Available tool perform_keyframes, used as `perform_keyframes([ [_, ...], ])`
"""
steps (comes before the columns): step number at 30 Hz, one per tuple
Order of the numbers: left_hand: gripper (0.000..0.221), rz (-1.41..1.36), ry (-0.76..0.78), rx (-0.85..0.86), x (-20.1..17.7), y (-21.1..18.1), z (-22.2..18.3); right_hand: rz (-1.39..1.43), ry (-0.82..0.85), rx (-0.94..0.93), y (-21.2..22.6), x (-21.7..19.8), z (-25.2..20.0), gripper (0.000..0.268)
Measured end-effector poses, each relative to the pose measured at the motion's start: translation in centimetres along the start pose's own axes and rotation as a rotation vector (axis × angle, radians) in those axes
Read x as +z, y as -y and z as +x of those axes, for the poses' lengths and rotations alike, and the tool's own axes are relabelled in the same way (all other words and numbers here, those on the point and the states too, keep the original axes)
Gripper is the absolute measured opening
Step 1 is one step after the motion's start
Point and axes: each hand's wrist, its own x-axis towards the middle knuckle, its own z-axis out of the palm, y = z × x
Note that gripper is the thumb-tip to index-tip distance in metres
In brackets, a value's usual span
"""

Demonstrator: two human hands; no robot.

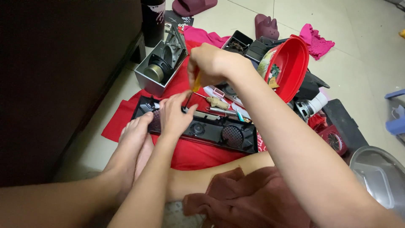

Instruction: Cleaning the housing and mesh of a portable speaker using a screwdriver and a toothbrush.

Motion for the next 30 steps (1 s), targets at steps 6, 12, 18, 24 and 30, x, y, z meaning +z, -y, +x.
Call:
perform_keyframes([
  [6, 0.019, -0.377, -0.15, 0.008, -0.4, -4.2, 1.9, 0.092, -0.087, -0.042, -0.9, 0.6, -1.2, 0.023],
  [12, 0.022, -0.297, -0.204, -0.051, 0.0, -4.2, 2.2, 0.224, -0.552, -0.101, -1.7, 3.5, -0.1, 0.021],
  [18, 0.025, -0.117, -0.351, -0.125, 0.8, -4.4, 3.3, -0.064, -0.977, 0.307, -1.4, 5.5, 1.2, 0.044],
  [24, 0.031, -0.203, -0.302, -0.208, -0.4, -4.3, 3.2, 0.032, -0.551, 0.254, -2.1, 3.9, 2.2, 0.043],
  [30, 0.022, -0.445, -0.265, -0.151, 0.5, -3.4, 2.8, 0.13, -0.338, 0.098, -1.7, 2.5, 1.4, 0.03],
])
